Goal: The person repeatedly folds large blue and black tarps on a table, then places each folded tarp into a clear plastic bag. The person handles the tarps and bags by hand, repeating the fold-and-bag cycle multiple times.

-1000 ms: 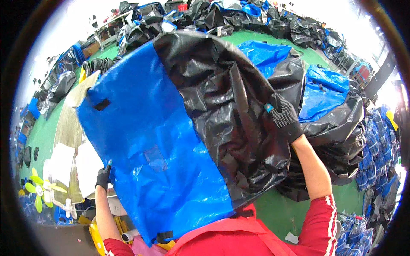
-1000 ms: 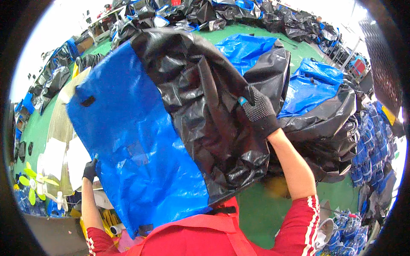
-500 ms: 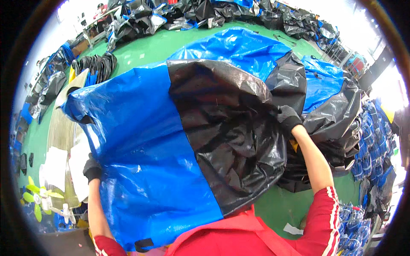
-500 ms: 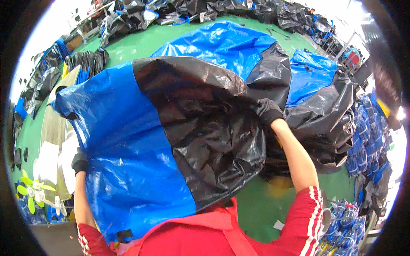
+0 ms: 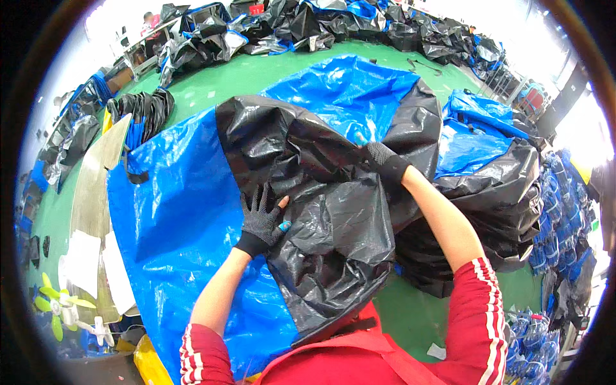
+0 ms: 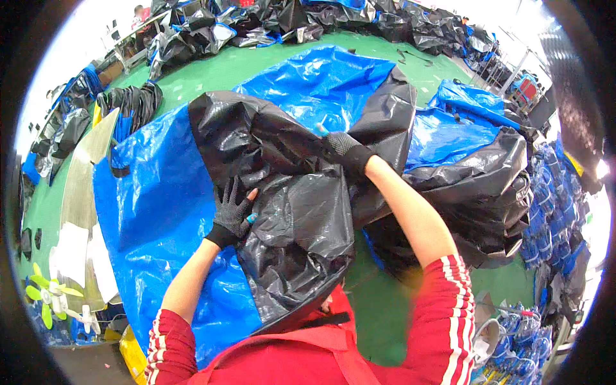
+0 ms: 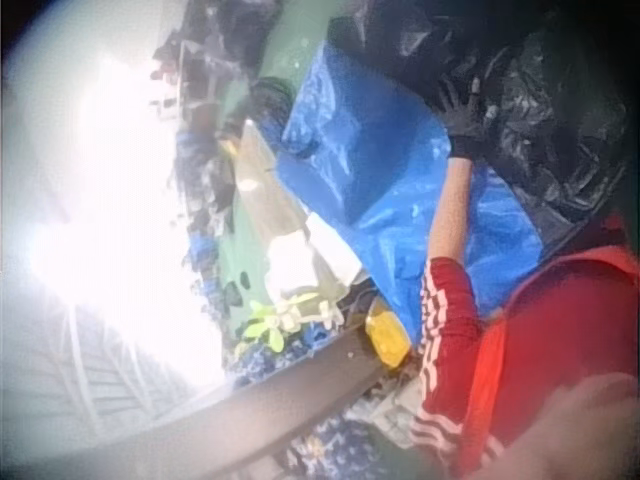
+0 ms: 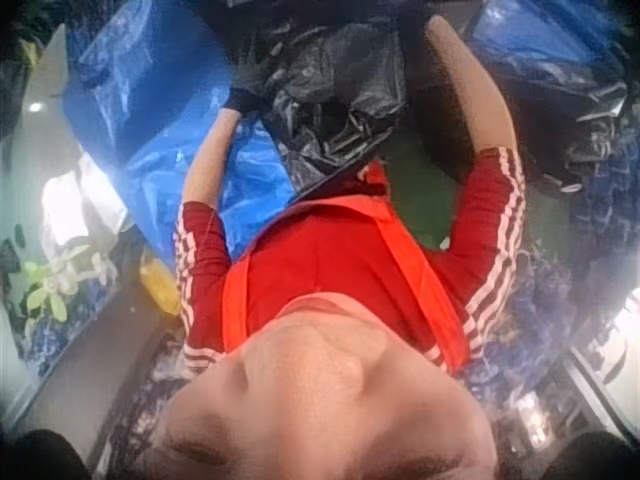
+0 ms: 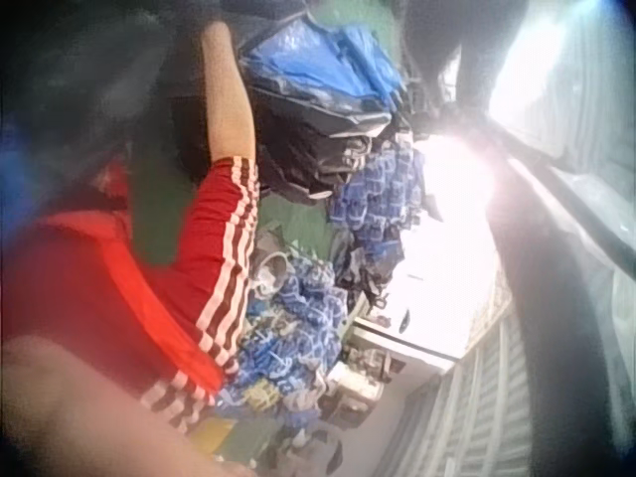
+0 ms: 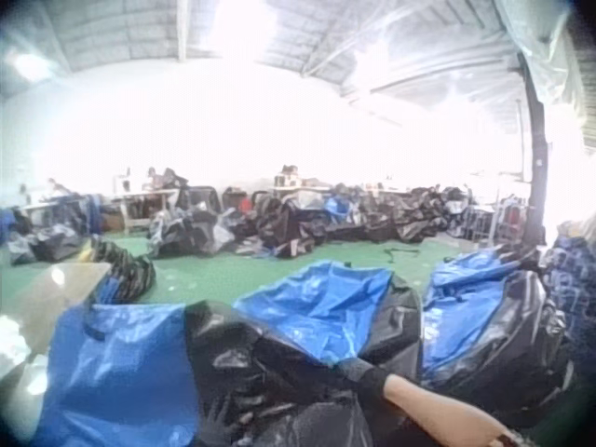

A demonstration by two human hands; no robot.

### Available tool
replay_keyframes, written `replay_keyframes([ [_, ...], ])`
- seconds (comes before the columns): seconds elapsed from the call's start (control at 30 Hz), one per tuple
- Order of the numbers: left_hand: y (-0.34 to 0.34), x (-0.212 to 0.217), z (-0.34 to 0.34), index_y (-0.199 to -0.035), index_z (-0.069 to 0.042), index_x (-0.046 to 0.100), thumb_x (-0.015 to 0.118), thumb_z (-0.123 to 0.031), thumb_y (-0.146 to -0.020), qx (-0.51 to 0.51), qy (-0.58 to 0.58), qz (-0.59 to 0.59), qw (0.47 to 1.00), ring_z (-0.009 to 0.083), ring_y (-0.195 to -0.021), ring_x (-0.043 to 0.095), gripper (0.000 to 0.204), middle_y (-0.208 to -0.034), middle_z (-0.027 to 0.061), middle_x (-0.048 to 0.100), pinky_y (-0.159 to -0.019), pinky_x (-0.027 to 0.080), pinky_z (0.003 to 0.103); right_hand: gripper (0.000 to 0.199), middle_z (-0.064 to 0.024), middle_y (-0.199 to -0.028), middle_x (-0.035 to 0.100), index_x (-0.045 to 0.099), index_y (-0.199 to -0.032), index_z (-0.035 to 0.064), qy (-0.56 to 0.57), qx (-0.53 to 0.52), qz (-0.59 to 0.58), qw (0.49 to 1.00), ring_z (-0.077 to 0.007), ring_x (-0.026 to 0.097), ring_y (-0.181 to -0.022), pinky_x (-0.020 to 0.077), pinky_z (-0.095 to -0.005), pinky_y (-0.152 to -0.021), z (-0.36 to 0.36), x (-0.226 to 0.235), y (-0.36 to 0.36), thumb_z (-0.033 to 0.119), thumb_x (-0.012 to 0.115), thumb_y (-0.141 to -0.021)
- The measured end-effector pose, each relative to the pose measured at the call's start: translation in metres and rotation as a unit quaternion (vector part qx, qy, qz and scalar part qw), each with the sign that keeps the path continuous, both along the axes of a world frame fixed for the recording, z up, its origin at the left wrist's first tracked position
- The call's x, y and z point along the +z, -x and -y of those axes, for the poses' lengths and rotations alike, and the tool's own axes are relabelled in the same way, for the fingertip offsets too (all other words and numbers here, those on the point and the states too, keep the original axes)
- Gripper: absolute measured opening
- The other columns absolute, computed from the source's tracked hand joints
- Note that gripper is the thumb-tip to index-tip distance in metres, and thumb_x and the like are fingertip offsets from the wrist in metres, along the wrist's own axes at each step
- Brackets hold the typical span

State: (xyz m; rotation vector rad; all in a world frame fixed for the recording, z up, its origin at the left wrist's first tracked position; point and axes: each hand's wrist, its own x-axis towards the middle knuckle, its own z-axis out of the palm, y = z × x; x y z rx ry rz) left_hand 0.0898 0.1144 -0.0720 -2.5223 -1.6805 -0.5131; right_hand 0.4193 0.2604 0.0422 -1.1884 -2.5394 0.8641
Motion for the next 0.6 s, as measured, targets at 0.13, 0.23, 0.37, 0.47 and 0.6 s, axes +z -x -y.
replay_keyframes([
  [0.13,0.007,-0.028,-0.002,-0.147,-0.022,0.036,0.053,-0.055,-0.086,0.053,0.035,0.087,0.994,0.0434,-0.145,0.010,0.072,-0.157,0.0210,0.014,-0.111,-0.001,0.064,0.036,-0.0252,-0.102,0.066,0.062,-0.115,0.0041,-0.117,-0.032,0.316,0.941,-0.0401,0.065,-0.094,0.0534,-0.0451,-0.079,-0.014,0.002,-0.012,0.029,0.042,-0.098],
  [0.23,0.024,-0.032,0.006,-0.148,-0.023,0.035,0.051,-0.062,-0.085,0.084,0.048,0.110,0.989,0.0407,-0.145,0.011,0.076,-0.157,0.0187,0.020,-0.110,-0.001,0.066,0.038,-0.0219,-0.103,0.067,0.063,-0.116,0.0063,-0.130,0.076,0.450,0.880,-0.0367,0.067,-0.094,0.0538,-0.0446,-0.080,-0.004,0.037,-0.010,0.030,0.040,-0.097],
  [0.37,0.041,-0.029,0.023,-0.147,-0.025,0.037,0.054,-0.062,-0.083,0.097,0.069,-0.030,0.992,0.0388,-0.146,0.013,0.076,-0.156,0.0185,0.022,-0.110,0.000,0.067,0.040,-0.0194,-0.104,0.068,0.071,-0.100,0.0055,-0.206,-0.069,0.472,0.854,-0.0364,0.067,-0.092,0.0523,-0.0448,-0.082,-0.010,0.095,-0.074,0.038,0.054,-0.086],
  [0.47,0.032,-0.021,0.023,-0.147,-0.019,0.037,0.050,-0.059,-0.088,0.097,0.097,-0.080,0.987,0.0410,-0.144,0.016,0.072,-0.155,0.0200,0.024,-0.112,0.003,0.064,0.047,-0.0180,-0.111,0.067,0.071,-0.105,0.0069,-0.197,-0.167,0.480,0.838,-0.0358,0.067,-0.096,0.0520,-0.0429,-0.085,-0.021,0.086,-0.152,0.046,0.055,-0.084],
  [0.6,-0.013,-0.011,0.009,-0.141,-0.003,0.041,0.042,-0.064,-0.087,-0.107,0.011,0.282,0.953,0.0452,-0.140,0.020,0.082,-0.148,0.0288,0.030,-0.114,0.009,0.058,0.041,-0.0189,-0.110,0.066,0.068,-0.104,0.0046,-0.123,0.096,0.611,0.776,-0.0351,0.065,-0.098,0.0523,-0.0432,-0.084,-0.040,0.079,-0.150,0.039,0.051,-0.090],
])
